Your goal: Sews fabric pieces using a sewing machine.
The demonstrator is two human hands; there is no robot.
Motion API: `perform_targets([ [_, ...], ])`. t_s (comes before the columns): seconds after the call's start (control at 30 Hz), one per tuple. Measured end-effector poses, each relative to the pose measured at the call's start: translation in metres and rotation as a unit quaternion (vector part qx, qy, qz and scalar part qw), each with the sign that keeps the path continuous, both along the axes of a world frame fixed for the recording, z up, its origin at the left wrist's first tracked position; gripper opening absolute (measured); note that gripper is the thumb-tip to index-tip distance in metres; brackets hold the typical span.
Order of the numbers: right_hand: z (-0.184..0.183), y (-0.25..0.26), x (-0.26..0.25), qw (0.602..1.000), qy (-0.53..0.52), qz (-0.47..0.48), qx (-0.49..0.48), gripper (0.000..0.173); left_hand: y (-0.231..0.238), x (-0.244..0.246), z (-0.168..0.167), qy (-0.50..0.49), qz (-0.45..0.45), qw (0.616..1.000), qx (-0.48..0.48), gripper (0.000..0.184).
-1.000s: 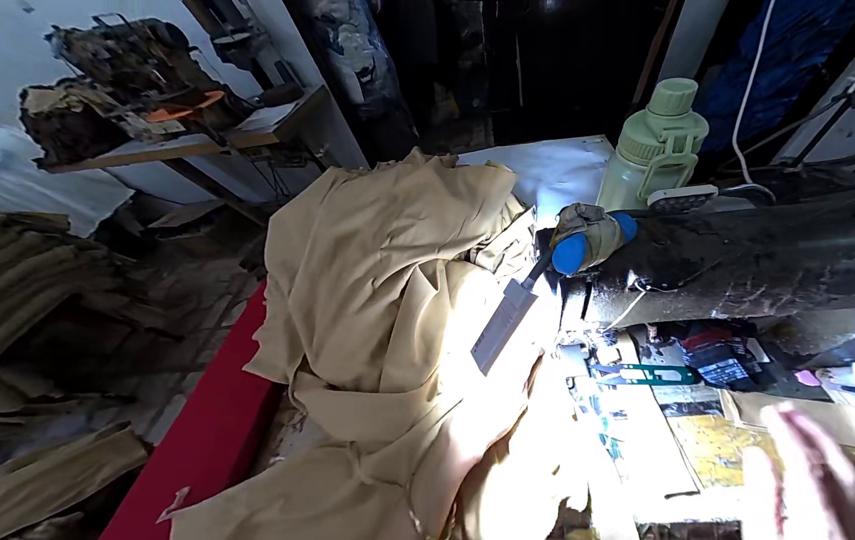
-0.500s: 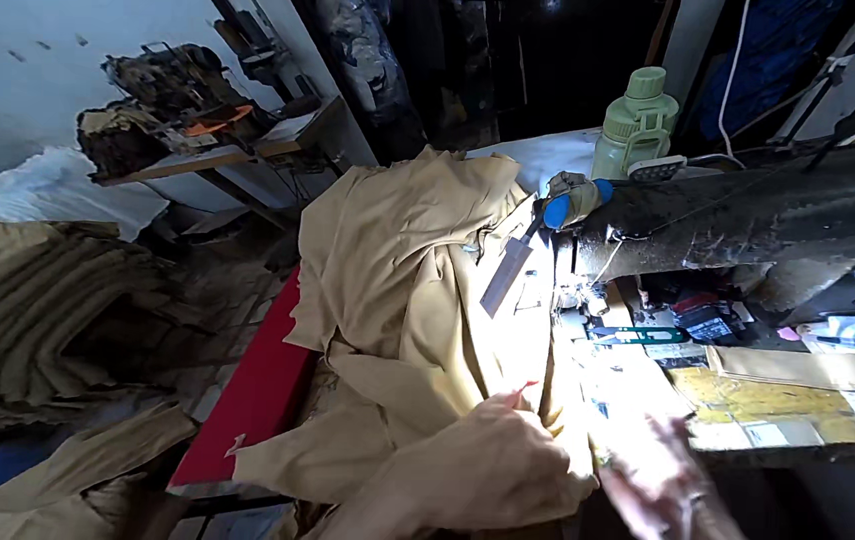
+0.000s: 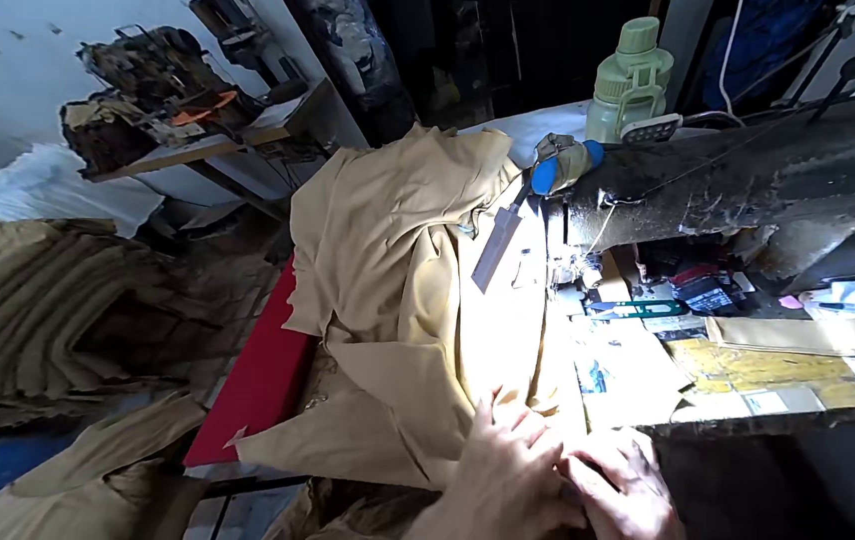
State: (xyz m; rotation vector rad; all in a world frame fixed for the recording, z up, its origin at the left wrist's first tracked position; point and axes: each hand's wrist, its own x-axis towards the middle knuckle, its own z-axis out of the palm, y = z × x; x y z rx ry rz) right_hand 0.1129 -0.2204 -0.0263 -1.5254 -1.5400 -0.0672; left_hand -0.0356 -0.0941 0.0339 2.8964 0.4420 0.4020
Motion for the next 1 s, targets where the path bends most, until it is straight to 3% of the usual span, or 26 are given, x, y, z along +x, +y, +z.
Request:
perform_targets([
  [0.1,0.008,-0.002,0.002,0.999,0.003,0.016,0.051,0.015,0.006,-0.004,-0.028,-0.088,0.090,0.989,0.080,0.012],
  [0.17,-0.005,-0.003,0.005,0.998,0.001,0.010,0.060,0.016,0.019,-0.012,-0.020,-0.104,0.087,0.979,0.152,0.014],
  [0.23,-0.029,-0.001,0.004,0.998,-0.008,-0.012,0.065,0.018,0.024,-0.015,-0.016,-0.071,0.026,0.981,0.181,0.017],
  [0.33,-0.054,-0.001,0.001,0.996,-0.028,-0.045,0.068,0.020,0.031,-0.018,-0.019,0.033,-0.031,0.996,0.078,0.018],
  [0.47,-0.058,-0.005,-0.003,0.995,-0.033,-0.069,0.060,0.019,0.030,-0.006,-0.001,0.035,-0.048,0.997,-0.049,0.051],
  [0.53,-0.060,-0.005,-0.002,0.995,-0.040,-0.075,0.060,0.019,0.029,0.001,-0.003,0.033,-0.022,0.998,-0.043,0.064],
  [0.67,-0.055,-0.007,-0.002,0.996,-0.043,-0.073,0.038,0.019,0.035,0.008,-0.014,0.042,0.040,0.998,0.035,0.056],
  [0.87,-0.044,-0.006,-0.005,0.997,-0.032,-0.071,-0.004,0.021,0.041,0.010,-0.023,0.036,0.075,0.994,0.072,0.046],
  [1.0,-0.034,-0.010,-0.007,0.996,-0.037,-0.064,-0.043,0.018,0.036,0.022,-0.022,-0.049,0.088,0.986,0.130,0.031],
])
